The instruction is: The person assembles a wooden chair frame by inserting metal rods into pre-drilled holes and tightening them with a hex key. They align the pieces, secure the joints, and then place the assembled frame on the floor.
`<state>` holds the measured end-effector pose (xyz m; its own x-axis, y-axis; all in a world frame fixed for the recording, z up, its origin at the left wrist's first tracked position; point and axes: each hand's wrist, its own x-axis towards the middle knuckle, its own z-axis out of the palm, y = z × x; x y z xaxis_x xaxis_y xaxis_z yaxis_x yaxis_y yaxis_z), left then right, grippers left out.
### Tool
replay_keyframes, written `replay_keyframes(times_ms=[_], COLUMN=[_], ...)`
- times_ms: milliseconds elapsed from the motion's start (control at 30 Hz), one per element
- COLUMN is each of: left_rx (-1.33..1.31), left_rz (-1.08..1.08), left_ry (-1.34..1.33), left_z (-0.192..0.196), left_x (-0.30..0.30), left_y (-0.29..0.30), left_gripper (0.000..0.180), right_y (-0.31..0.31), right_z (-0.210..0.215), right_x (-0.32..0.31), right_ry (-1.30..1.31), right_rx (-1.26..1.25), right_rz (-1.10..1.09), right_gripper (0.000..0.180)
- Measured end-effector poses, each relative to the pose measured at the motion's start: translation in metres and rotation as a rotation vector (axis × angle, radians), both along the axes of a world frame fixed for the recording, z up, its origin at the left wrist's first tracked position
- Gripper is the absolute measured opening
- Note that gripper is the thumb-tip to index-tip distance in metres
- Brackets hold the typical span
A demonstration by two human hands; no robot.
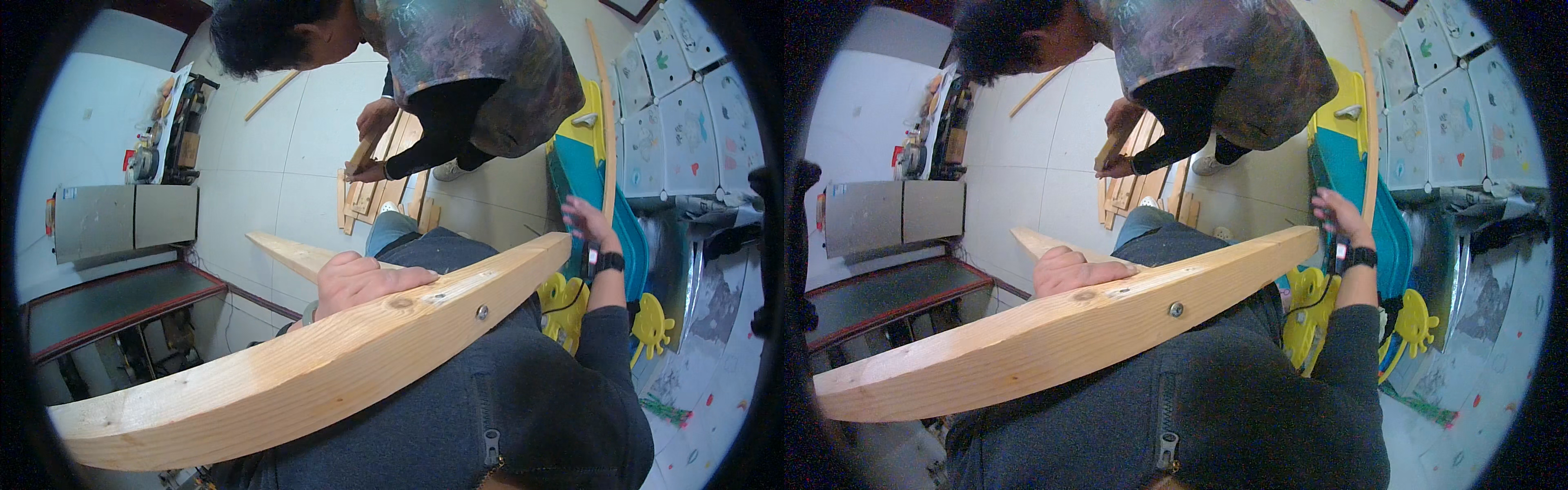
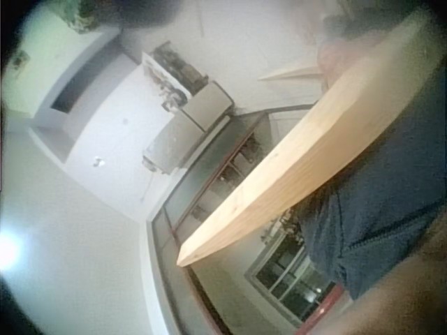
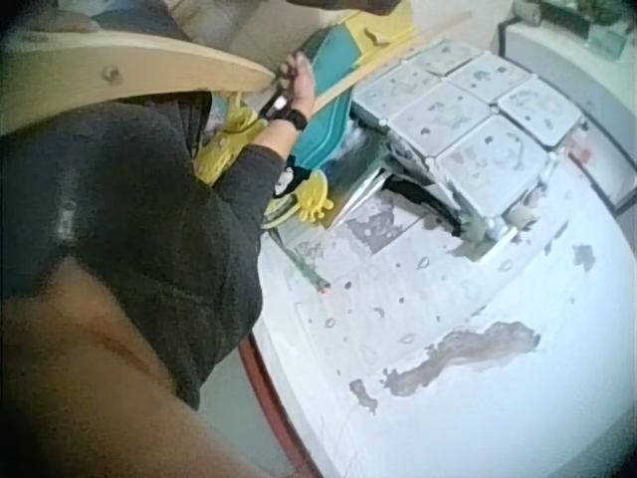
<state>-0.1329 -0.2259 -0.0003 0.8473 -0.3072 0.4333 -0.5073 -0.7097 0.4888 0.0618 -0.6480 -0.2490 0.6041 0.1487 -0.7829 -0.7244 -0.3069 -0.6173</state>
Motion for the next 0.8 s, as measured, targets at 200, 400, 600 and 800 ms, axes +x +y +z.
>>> replay_keyframes(times_ms=[200, 400, 600, 800], left_rx=[-0.012, 0.017, -0.001, 0.023], left_rz=[-0.001, -0.002, 0.015, 0.021], left_ry=[-0.021, -0.008, -0.048, -0.085], left_z=[-0.003, -0.001, -0.004, -0.002], left_x=[0.004, 0.007, 0.005, 0.001], left_y=[-0.005, -0.009, -0.009, -0.008], left_gripper=[0.024, 0.025, 0.024, 0.025], right_y=[-0.038, -0.036, -0.044, -0.050], right_z=[-0.125, -0.181, -0.167, -0.161], right_x=[-0.100, -0.186, -0.209, -0.218], right_ry=[0.123, 0.387, 0.356, 0.336], right_rx=[0.080, -0.004, -0.106, -0.150], right_rz=[0.003, -0.158, -0.114, -0.092], right_gripper=[0.040, 0.043, 0.047, 0.051])
